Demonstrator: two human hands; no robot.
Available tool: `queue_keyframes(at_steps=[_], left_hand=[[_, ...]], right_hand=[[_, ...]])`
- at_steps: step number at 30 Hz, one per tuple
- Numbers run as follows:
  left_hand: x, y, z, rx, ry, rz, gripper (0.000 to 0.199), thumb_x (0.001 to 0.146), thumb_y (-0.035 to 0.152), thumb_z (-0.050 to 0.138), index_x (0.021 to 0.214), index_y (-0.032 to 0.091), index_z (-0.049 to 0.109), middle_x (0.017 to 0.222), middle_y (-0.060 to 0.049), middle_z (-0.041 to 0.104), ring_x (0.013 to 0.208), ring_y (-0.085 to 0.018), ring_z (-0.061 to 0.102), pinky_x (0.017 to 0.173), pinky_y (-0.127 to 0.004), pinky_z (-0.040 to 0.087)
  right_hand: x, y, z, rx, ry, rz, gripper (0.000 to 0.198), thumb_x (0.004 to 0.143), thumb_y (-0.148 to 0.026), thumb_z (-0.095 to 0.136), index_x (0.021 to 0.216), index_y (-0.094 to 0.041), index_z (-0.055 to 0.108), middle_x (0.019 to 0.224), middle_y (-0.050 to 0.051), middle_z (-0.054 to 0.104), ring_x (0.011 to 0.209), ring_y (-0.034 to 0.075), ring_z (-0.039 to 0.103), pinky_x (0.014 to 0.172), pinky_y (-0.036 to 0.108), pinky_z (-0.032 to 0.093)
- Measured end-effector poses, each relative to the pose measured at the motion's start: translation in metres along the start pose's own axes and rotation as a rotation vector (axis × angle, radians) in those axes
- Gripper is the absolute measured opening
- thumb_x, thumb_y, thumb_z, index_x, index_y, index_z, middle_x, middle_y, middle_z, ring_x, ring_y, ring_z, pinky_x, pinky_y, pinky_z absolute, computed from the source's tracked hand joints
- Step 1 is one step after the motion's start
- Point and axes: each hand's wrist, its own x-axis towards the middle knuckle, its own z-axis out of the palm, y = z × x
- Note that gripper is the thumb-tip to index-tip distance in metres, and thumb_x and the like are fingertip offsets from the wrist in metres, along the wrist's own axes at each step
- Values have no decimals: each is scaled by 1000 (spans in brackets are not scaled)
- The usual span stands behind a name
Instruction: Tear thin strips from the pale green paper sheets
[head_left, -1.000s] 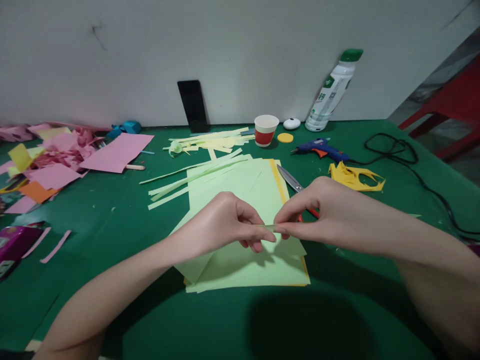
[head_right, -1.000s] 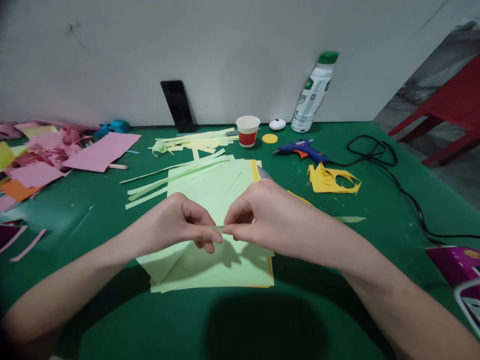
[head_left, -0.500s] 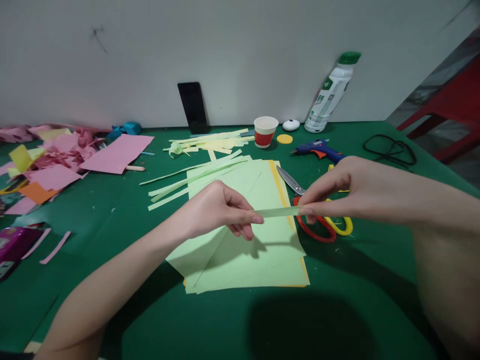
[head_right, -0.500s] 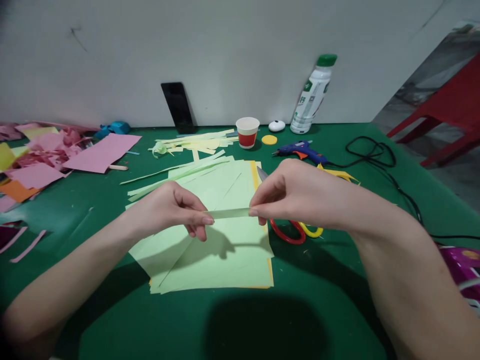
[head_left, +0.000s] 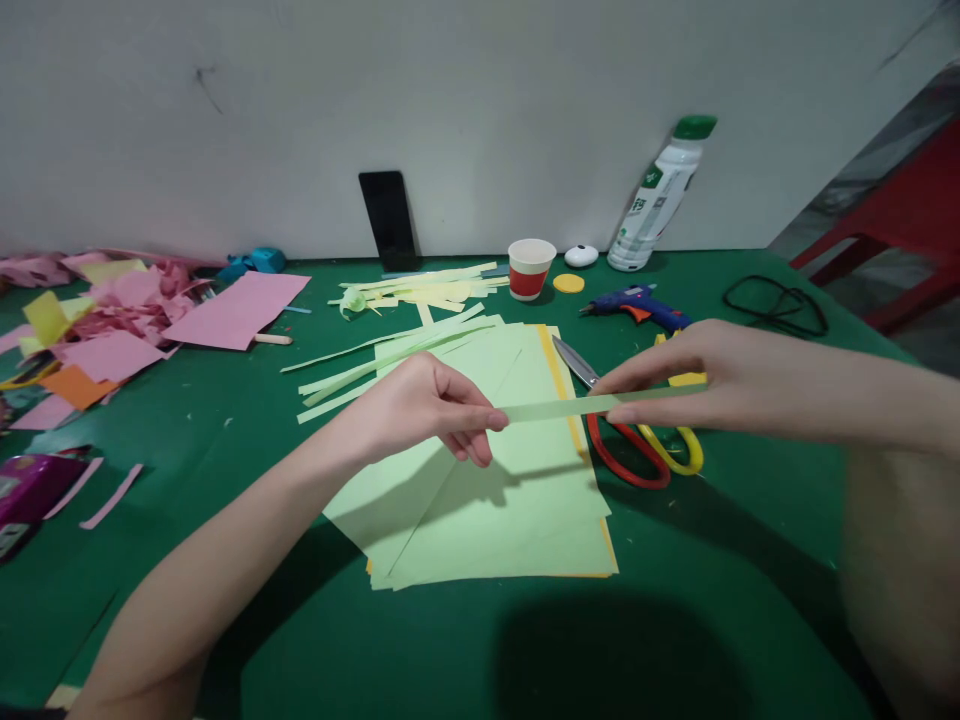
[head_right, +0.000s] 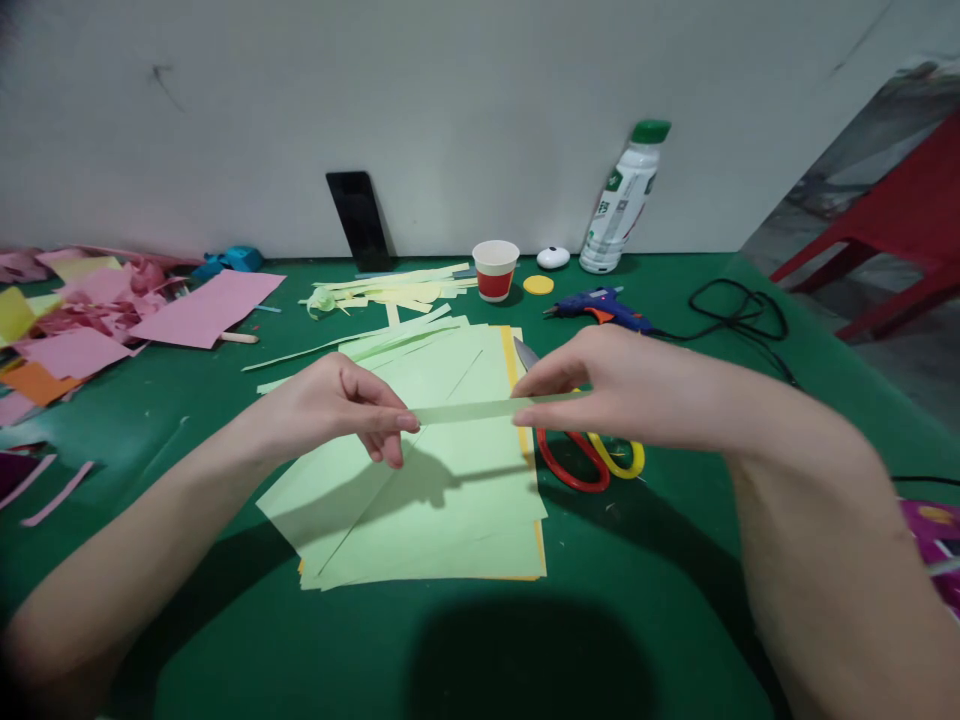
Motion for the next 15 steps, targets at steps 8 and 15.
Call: queue_keyframes(at_steps=[8, 15], left_hand=[[-2, 1, 12, 64, -88, 28, 16, 73, 28, 63, 69, 15, 71, 59, -2, 68, 54, -8, 62, 52, -13, 50], [-7, 6, -5, 41, -89, 20, 14, 71, 28, 64, 67, 17, 71, 61, -1, 69, 55, -10, 63, 54, -16, 52]], right_hand=[[5, -32, 26, 111, -171, -88, 32, 82, -30, 42, 67, -17, 67, 38, -7, 27, 36, 6, 24, 36, 21, 22], [-3, -24, 16, 76, -117, -91, 29, 80, -29, 45, 63, -18, 67, 40, -5, 42, 36, 6, 30, 38, 22, 24]])
